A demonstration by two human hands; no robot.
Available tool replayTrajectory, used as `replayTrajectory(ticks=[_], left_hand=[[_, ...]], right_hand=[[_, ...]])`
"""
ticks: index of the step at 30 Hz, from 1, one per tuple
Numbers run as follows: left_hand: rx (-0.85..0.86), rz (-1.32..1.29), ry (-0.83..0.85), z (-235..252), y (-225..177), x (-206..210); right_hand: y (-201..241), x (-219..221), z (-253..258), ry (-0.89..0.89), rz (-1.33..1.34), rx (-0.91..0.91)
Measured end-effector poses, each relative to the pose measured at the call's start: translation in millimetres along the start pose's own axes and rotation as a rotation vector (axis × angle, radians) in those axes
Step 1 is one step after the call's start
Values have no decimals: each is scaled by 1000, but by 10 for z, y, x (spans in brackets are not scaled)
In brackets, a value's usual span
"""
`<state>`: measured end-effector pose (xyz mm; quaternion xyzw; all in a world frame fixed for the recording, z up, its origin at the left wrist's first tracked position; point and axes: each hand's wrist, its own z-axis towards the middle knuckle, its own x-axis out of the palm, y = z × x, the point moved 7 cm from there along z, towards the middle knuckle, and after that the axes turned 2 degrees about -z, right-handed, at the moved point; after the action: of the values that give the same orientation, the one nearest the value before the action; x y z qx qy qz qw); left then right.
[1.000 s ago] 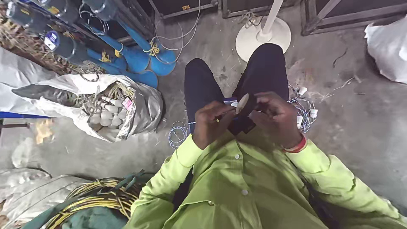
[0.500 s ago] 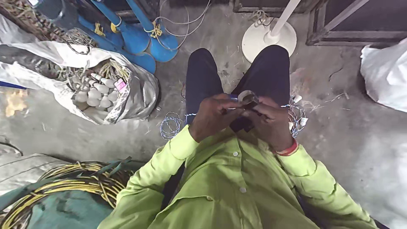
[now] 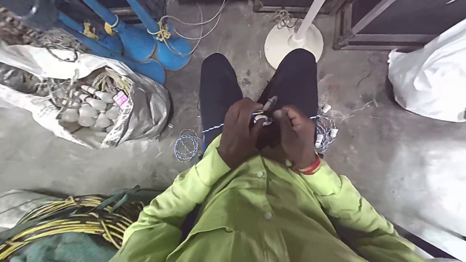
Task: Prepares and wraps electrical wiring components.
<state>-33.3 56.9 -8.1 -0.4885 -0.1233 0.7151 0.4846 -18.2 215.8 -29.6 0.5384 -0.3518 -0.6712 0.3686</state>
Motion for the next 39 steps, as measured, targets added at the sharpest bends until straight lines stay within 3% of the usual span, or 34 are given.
replayTrajectory(ticks=[5, 8, 14, 18, 21, 25, 29, 35, 39], left_hand=[[147, 244, -51, -58, 33, 12], [118, 265, -31, -53, 79, 76], [-194, -151, 195, 0, 238, 210], [-361, -577, 121, -55, 402, 232], [-632, -851, 73, -96, 489, 272], [-1050, -1015, 140, -167, 503, 315], [-1286, -1020, 185, -204, 462, 259], [-1421, -1098, 170, -273, 510, 175], [-1362, -1251, 163, -156, 552, 144]], right_hand=[[-81, 5, -23, 33, 4, 53], [-110, 24, -18, 27, 12, 62], [-169, -29, -52, 70, -10, 95], [-135, -69, -34, 70, 55, -2], [-107, -80, 23, 122, -67, -87], [-13, -64, 37, 124, -247, -230], [25, -43, 15, 114, -370, -231], [7, -41, -18, 208, -325, -290], [-8, -26, 0, 252, -303, -349]])
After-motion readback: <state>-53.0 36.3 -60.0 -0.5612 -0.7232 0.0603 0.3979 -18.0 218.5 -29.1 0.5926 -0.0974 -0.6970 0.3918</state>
